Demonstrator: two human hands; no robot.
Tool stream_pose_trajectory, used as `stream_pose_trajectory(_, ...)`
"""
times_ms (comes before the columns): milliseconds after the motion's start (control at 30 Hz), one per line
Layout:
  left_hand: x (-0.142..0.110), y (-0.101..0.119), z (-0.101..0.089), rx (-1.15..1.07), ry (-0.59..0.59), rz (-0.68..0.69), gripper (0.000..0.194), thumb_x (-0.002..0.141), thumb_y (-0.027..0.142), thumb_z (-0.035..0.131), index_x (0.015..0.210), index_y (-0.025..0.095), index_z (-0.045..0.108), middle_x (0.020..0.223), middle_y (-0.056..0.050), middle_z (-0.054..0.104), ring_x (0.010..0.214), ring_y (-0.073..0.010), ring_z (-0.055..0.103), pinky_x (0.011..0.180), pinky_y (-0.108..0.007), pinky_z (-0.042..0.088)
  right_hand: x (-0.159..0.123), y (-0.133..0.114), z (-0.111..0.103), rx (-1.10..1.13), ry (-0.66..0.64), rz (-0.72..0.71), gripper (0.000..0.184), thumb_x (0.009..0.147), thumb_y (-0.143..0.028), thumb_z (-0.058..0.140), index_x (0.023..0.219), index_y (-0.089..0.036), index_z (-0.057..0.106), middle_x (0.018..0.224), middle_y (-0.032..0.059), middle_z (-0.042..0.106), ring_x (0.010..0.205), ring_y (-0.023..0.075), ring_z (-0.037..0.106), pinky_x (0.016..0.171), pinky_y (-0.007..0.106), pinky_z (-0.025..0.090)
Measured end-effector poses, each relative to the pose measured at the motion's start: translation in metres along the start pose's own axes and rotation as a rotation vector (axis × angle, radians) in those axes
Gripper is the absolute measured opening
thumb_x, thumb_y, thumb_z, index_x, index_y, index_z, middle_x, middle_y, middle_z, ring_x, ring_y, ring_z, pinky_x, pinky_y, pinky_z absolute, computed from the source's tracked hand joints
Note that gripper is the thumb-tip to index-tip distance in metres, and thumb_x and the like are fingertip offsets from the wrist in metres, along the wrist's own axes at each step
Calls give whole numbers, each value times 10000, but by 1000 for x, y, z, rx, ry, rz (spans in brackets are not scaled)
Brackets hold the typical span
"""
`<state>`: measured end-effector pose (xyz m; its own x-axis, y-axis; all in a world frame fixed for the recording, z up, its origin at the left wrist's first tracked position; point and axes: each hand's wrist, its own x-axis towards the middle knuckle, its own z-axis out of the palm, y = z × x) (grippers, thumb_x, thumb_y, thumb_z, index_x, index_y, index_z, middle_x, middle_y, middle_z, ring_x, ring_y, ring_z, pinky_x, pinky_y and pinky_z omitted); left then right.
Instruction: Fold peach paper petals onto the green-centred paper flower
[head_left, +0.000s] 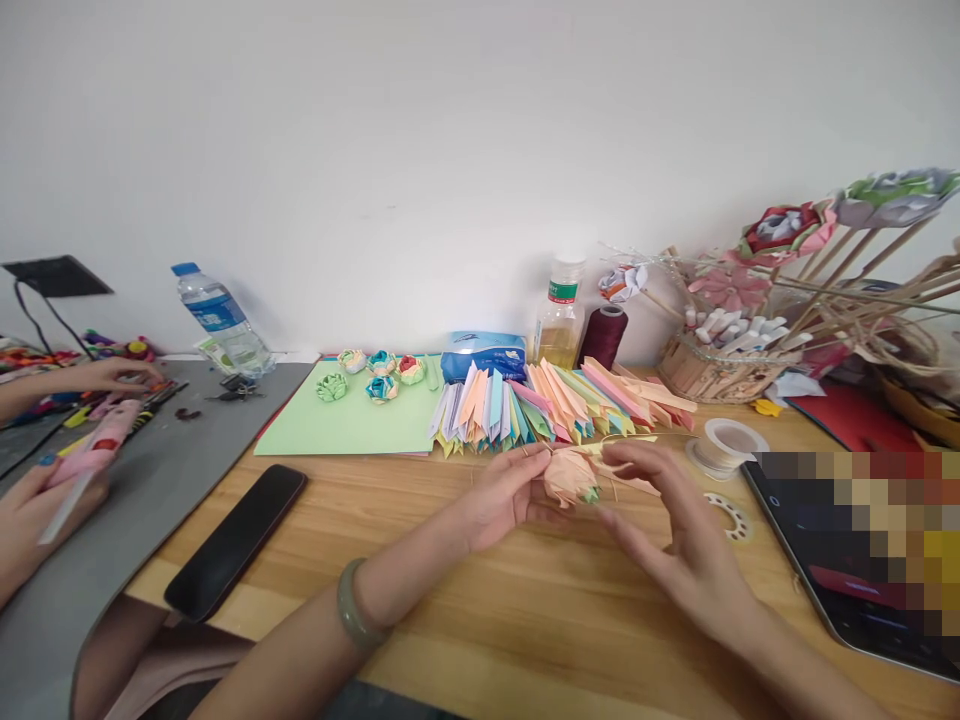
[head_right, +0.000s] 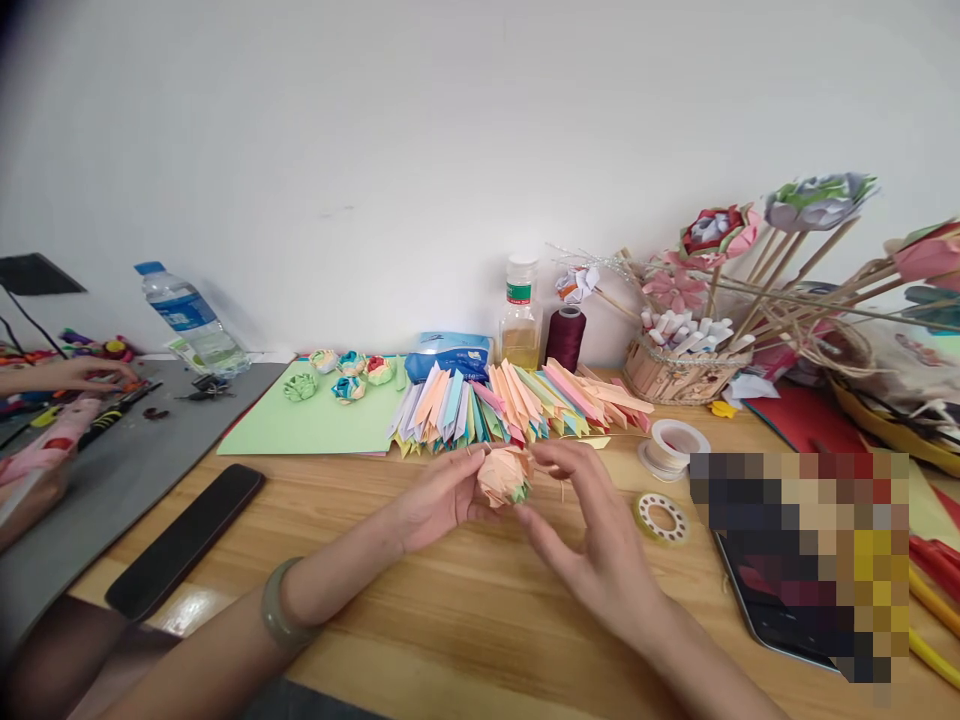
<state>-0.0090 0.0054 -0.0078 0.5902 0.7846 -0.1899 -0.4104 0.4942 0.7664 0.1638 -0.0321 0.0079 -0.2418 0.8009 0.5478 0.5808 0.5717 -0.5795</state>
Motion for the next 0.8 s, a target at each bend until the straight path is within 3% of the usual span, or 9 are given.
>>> stream_pose_trajectory(67, 0, 0, 1, 32, 16, 49, 343, 731, 305, 582, 1044, 168, 554, 826, -55, 604, 649, -109, 576, 550, -220, 492, 0, 2, 0, 12, 41, 41, 175, 797, -238, 527, 970, -218, 511, 882, 53, 562, 771, 184, 533, 641, 309, 468)
stream_pose_trajectory(167, 0, 0, 3, 108, 59, 129, 364, 701, 260, 612, 1051, 182, 550, 937, -61, 581, 725, -120, 569, 586, -232, 495, 2, 5, 2, 31, 53, 57, 80, 790, -229, 552, 869, -217, 548, 781, 27, 565, 671, 158, 515, 570, 280, 443)
stream_pose_trajectory(567, -2, 1, 9, 167, 81, 257, 445, 569, 138, 701, 987, 187, 556, 1030, -50, 560, 867, -145, 545, 772, -282, 441, 3, 8, 3, 1, 38, 17, 86, 799, -184, 533, 856, -227, 581, 763, 27, 567, 662, 160, 524, 572, 286, 441)
stream_pose_trajectory(800, -2, -1, 5, 51, 137, 156, 377, 604, 186, 697, 919, 183, 489, 1000, -30, 533, 791, -128, 567, 592, -225, 499, 4, 9, 4, 124, 45, 154, 44, 797, -242, 543, 825, -214, 562, 795, 30, 578, 654, 150, 537, 550, 275, 468)
